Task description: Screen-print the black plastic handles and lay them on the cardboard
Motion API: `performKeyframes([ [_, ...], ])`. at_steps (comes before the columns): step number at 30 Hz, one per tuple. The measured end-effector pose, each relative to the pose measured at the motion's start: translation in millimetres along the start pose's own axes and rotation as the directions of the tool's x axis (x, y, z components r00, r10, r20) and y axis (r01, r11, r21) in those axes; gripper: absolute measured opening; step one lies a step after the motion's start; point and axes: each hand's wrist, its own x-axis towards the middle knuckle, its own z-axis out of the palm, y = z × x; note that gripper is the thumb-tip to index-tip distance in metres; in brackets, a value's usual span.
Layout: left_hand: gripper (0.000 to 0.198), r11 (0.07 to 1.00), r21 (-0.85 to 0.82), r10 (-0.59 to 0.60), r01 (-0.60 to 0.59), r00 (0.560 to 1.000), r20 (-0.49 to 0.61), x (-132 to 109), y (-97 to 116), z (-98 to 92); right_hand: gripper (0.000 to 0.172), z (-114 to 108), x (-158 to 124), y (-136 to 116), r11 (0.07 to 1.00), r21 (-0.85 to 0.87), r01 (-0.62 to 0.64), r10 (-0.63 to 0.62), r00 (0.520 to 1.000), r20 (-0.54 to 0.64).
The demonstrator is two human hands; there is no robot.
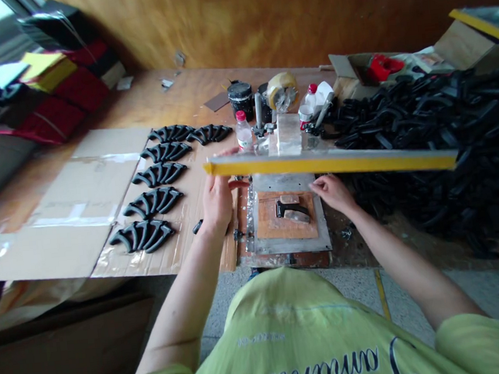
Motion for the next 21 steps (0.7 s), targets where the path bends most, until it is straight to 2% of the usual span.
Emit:
performKeyframes([
  [2,0.052,0.999,-0.012,0.035,-0.034,0.999,0.028,19,11,8.6,0.025,25,-20,-22,0.998,-0.057,0.021,-0.016,0.996,0.083],
  [4,0.051,0.999,-0.025,0.048,-0.047,0.999,0.016,24,13,13.5,0.019,42,-32,-39,0.992,-0.122,0.023,0.001,0.982,0.191],
  [6,0.053,0.999,-0.038,0.022,-0.023,0.999,-0.031,10,4,15.7,0.014,50,-35,-51,0.987,-0.152,-0.048,0.088,0.959,0.268],
  [8,0.059,0.989,-0.018,-0.144,0.144,0.989,0.031,-21,-16,17.3,0.013,49,-35,-62,0.975,-0.126,-0.183,0.211,0.940,0.269],
  [9,0.062,0.961,0.009,-0.277,0.278,0.955,0.105,-41,-29,18.4,0.014,48,-36,-71,0.965,-0.092,-0.244,0.259,0.935,0.241],
  [10,0.066,0.895,0.068,-0.444,0.440,0.869,0.217,-61,-42,19.6,0.015,47,-38,-82,0.958,-0.049,-0.283,0.287,0.937,0.200],
  [11,0.070,0.815,0.103,-0.574,0.570,0.768,0.284,-80,-56,20.9,0.016,46,-41,-94,0.958,0.000,-0.286,0.283,0.946,0.158],
  [12,0.071,0.753,0.085,-0.643,0.652,0.702,0.306,-97,-69,21.6,0.016,46,-44,-108,0.968,0.051,-0.245,0.236,0.963,0.131],
  [13,0.070,0.702,0.040,-0.686,0.711,0.661,0.304,-110,-80,21.1,0.015,46,-48,-121,0.981,0.103,-0.162,0.148,0.981,0.129],
  [15,0.063,0.661,-0.109,-0.712,0.743,0.666,0.222,-123,-99,13.3,0.014,46,-54,-136,0.977,0.207,0.058,-0.096,0.979,0.179],
  [16,0.059,0.660,-0.160,-0.715,0.734,0.679,0.166,-124,-106,4.7,0.014,45,-55,-134,0.960,0.245,0.139,-0.192,0.959,0.209],
  [17,0.054,0.669,-0.182,-0.716,0.721,0.690,0.101,-121,-112,-7.7,0.014,42,-55,-125,0.952,0.257,0.168,-0.230,0.945,0.234],
  [18,0.050,0.689,-0.178,-0.710,0.702,0.704,0.028,-117,-117,-23.5,0.014,37,-55,-108,0.964,0.229,0.137,-0.195,0.947,0.254],
  [19,0.046,0.714,-0.153,-0.696,0.683,0.716,-0.054,-112,-122,-42.3,0.015,31,-54,-86,0.986,0.159,0.049,-0.090,0.959,0.267],
  [20,0.042,0.736,-0.117,-0.677,0.667,0.721,-0.148,-108,-127,-63.1,0.017,24,-54,-59,0.995,0.057,-0.086,0.067,0.961,0.270],
  [21,0.039,0.746,-0.074,-0.656,0.662,0.712,-0.249,-104,-132,-84.7,0.020,17,-55,-29,0.971,-0.072,-0.229,0.240,0.935,0.262],
])
